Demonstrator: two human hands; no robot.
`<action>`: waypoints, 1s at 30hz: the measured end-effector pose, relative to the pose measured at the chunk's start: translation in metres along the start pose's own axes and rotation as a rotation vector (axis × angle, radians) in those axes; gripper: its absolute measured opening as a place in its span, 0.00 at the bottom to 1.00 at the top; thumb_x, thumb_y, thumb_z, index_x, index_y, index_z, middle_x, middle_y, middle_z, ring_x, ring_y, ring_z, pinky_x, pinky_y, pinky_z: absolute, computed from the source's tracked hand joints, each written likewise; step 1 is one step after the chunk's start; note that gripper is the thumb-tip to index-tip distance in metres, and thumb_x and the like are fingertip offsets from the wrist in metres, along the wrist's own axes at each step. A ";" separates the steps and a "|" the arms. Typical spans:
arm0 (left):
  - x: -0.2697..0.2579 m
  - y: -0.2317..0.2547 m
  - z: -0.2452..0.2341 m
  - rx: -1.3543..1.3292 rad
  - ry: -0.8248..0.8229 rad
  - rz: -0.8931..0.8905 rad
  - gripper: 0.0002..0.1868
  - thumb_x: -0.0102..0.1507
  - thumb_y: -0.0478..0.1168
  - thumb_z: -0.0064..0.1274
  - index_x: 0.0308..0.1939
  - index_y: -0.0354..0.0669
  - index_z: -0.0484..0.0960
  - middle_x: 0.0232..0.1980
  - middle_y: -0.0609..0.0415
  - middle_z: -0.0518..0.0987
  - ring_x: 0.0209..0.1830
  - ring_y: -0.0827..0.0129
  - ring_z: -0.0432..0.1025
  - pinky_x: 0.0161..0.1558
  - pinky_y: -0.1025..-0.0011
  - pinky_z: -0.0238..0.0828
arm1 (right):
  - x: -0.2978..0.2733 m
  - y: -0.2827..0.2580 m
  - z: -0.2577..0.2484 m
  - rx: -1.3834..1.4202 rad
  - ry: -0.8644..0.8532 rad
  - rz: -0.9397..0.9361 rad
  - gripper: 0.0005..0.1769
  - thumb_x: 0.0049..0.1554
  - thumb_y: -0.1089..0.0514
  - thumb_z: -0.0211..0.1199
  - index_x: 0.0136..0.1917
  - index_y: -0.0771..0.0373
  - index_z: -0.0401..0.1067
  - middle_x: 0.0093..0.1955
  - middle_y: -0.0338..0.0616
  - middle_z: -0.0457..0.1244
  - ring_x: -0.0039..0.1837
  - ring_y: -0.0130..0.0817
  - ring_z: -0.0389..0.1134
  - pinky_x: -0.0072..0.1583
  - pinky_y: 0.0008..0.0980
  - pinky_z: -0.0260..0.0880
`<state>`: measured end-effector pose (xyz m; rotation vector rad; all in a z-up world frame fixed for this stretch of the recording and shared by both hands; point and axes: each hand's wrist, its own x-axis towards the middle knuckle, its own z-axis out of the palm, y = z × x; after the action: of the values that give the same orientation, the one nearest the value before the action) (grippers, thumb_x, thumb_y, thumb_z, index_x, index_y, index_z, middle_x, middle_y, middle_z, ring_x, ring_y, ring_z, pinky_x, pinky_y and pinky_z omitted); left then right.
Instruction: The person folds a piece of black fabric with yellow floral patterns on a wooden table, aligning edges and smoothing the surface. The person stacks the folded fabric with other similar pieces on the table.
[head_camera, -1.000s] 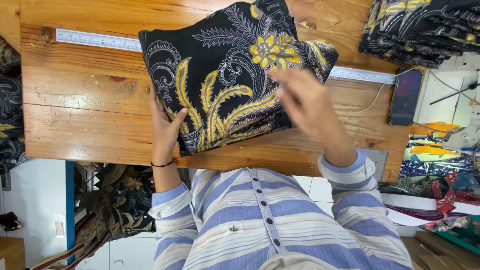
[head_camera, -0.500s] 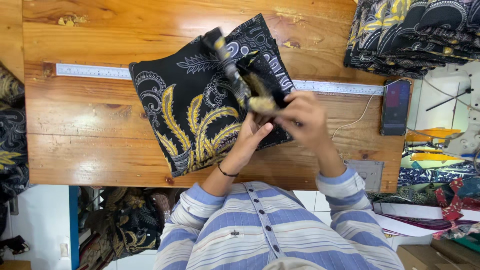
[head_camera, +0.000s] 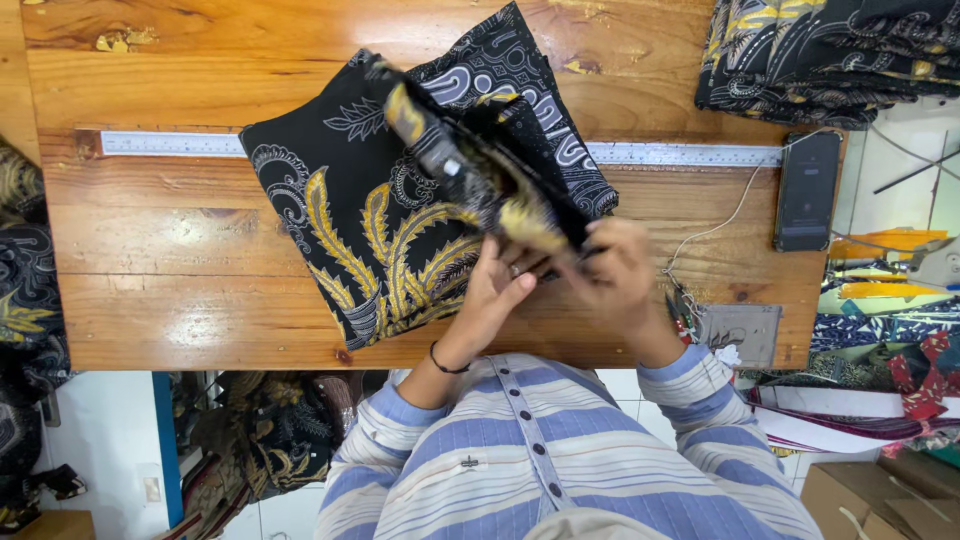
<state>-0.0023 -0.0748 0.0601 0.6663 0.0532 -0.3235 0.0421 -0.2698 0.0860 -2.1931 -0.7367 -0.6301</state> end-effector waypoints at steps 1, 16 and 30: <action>-0.006 0.018 -0.003 0.242 0.035 0.081 0.32 0.65 0.34 0.52 0.72 0.49 0.59 0.69 0.51 0.71 0.71 0.65 0.67 0.72 0.64 0.63 | 0.007 0.005 -0.001 0.176 0.126 0.251 0.20 0.57 0.62 0.77 0.44 0.60 0.63 0.53 0.45 0.62 0.59 0.41 0.66 0.58 0.40 0.70; -0.082 0.081 -0.123 0.805 0.544 0.270 0.32 0.67 0.33 0.56 0.72 0.32 0.59 0.64 0.46 0.75 0.61 0.68 0.71 0.62 0.69 0.70 | 0.052 0.034 0.026 -0.400 -0.619 -0.131 0.45 0.40 0.60 0.69 0.73 0.58 0.71 0.81 0.56 0.52 0.74 0.50 0.58 0.66 0.53 0.55; -0.111 0.102 -0.094 1.468 0.671 0.282 0.51 0.57 0.41 0.66 0.78 0.33 0.52 0.76 0.36 0.59 0.74 0.49 0.55 0.72 0.53 0.53 | -0.006 -0.023 -0.018 -0.245 -0.595 -0.112 0.30 0.46 0.57 0.68 0.63 0.57 0.76 0.70 0.47 0.66 0.64 0.47 0.63 0.60 0.45 0.57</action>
<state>-0.0702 0.0889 0.0642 2.1974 0.3789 0.2227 0.0188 -0.2721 0.1043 -2.6125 -1.1374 -0.1077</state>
